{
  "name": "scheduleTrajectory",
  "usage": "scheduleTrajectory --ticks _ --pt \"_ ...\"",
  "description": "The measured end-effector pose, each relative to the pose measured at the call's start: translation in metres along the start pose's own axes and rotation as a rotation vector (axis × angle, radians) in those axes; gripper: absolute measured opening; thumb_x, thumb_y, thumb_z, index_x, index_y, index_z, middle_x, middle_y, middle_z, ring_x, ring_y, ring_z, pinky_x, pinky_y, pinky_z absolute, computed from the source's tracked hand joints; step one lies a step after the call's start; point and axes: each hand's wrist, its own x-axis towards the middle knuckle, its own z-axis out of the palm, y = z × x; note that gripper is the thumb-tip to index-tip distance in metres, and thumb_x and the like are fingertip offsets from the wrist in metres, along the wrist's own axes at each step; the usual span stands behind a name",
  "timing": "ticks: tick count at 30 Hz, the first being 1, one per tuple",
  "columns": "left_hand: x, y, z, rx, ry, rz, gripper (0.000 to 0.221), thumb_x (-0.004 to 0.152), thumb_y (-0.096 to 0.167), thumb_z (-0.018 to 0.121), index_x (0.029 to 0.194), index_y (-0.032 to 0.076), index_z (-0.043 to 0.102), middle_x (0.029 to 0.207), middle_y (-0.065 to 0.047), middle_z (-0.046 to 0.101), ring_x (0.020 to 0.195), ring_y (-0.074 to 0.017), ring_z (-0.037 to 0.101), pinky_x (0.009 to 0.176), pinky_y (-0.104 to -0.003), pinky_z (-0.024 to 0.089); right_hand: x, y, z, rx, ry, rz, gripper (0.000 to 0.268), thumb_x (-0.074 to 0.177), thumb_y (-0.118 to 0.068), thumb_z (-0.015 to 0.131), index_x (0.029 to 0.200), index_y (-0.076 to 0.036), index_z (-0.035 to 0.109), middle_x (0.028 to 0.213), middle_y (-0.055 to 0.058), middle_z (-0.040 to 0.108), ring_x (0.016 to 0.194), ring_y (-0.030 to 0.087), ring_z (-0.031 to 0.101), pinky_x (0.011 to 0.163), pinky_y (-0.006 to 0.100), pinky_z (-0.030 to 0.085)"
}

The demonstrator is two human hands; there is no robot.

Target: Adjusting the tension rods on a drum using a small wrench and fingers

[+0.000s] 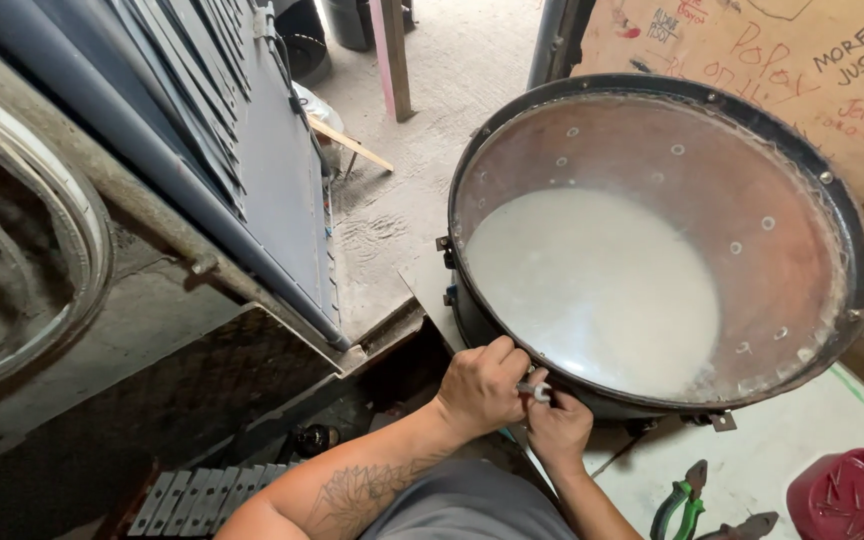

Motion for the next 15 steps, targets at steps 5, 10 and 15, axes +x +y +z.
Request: scheduleTrajectory --ticks 5,10,15 --pt "0.004 0.005 -0.009 -0.039 -0.007 -0.010 0.032 0.097 0.030 0.054 0.077 0.005 0.055 0.073 -0.011 0.047 0.047 -0.0295 0.048 0.039 -0.040 0.036 -0.002 -0.008 0.001 0.070 -0.008 -0.006 0.051 0.089 -0.034 0.073 0.053 -0.011 0.046 0.060 -0.007 0.032 0.061 0.007 0.031 0.049 0.034 0.027" --pt "0.008 0.002 -0.009 0.012 0.005 0.037 0.045 0.105 0.037 0.055 0.072 0.007 0.049 0.070 -0.010 0.045 0.048 -0.0290 0.048 0.040 -0.040 0.036 0.000 0.010 0.004 0.086 -0.012 0.059 0.039 0.086 -0.030 0.072 0.057 -0.007 0.058 0.060 -0.006 0.041 0.065 0.006 0.039 0.052 0.032 0.035" --pt "0.004 0.002 -0.007 -0.046 -0.015 0.045 0.033 0.097 0.022 0.062 0.071 0.008 0.048 0.070 -0.011 0.046 0.051 -0.0320 0.051 0.043 -0.043 0.038 -0.001 -0.002 0.003 0.047 -0.018 0.074 0.040 0.078 -0.022 0.074 0.055 -0.011 0.044 0.063 -0.007 0.032 0.064 0.008 0.031 0.051 0.034 0.026"
